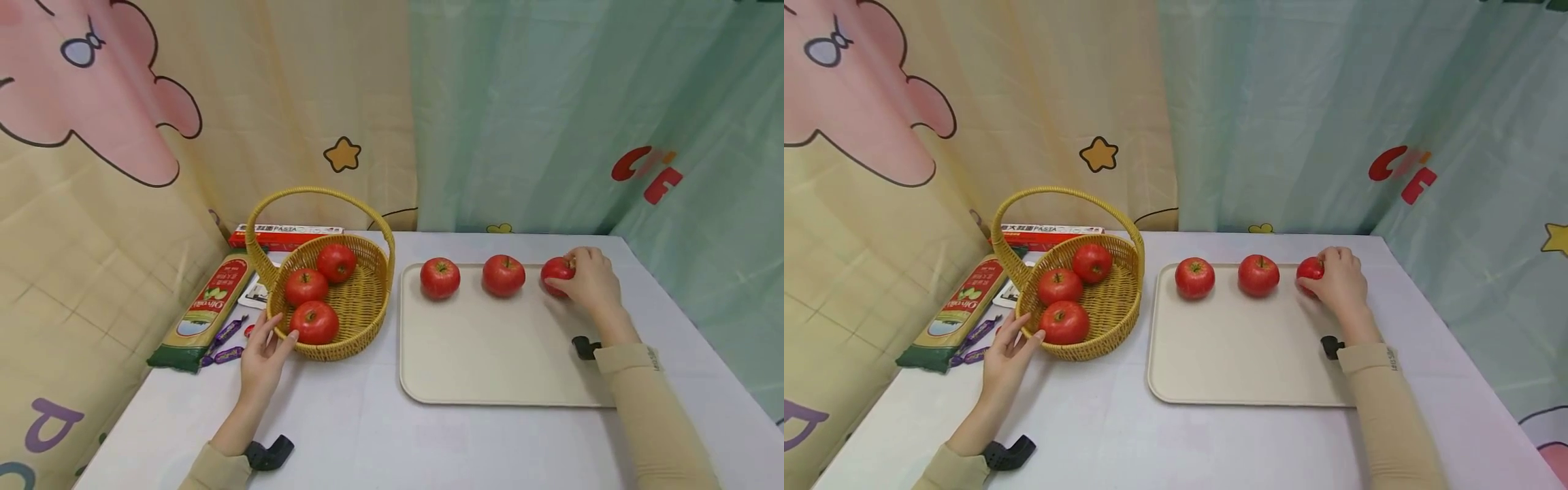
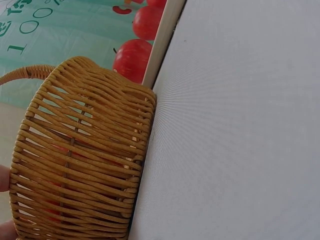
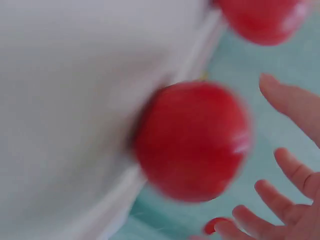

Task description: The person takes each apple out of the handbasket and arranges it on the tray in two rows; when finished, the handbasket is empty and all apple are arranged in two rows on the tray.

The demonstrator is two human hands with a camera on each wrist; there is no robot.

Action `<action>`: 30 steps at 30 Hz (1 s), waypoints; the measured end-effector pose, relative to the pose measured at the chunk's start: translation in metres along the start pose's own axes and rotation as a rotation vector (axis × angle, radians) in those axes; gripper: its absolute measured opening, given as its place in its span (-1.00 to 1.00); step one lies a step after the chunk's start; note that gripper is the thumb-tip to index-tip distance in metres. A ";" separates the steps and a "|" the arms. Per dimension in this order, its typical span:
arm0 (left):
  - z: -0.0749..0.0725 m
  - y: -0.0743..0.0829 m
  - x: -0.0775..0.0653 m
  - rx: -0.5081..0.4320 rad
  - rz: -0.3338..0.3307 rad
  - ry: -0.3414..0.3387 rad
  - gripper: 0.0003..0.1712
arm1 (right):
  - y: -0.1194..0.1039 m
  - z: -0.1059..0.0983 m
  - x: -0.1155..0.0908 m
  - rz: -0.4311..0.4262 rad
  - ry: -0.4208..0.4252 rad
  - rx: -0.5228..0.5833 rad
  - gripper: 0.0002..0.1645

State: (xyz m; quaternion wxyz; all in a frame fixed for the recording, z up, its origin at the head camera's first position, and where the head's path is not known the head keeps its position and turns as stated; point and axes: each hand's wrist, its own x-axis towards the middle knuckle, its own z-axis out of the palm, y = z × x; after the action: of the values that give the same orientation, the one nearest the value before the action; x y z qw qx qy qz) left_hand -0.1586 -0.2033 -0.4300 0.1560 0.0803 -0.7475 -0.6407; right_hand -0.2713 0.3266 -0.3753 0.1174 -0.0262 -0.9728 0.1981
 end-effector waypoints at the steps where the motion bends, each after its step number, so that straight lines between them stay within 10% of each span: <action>1: 0.000 0.000 0.000 -0.005 0.001 -0.001 -0.43 | -0.013 -0.004 -0.002 0.000 0.025 0.029 -0.27; 7: 0.000 -0.002 0.000 -0.012 -0.007 -0.015 -0.43 | -0.103 -0.010 -0.021 -0.182 0.078 0.454 -0.39; 13: 0.000 -0.001 0.000 -0.013 0.005 -0.013 -0.44 | -0.200 0.010 -0.040 -0.452 -0.095 0.795 -0.54; 23: 0.001 -0.002 0.004 -0.026 0.029 -0.002 -0.44 | -0.279 0.090 -0.041 -0.641 -0.500 0.799 -0.42; 30: 0.001 -0.002 0.002 -0.004 -0.002 -0.007 -0.44 | -0.302 0.121 -0.039 -0.702 -0.619 0.637 -0.23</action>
State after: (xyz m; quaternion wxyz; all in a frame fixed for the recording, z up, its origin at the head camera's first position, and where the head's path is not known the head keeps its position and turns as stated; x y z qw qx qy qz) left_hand -0.1612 -0.2038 -0.4314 0.1527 0.0786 -0.7466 -0.6427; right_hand -0.2635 -0.0012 -0.3739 -0.1122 0.3947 -0.8045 0.4295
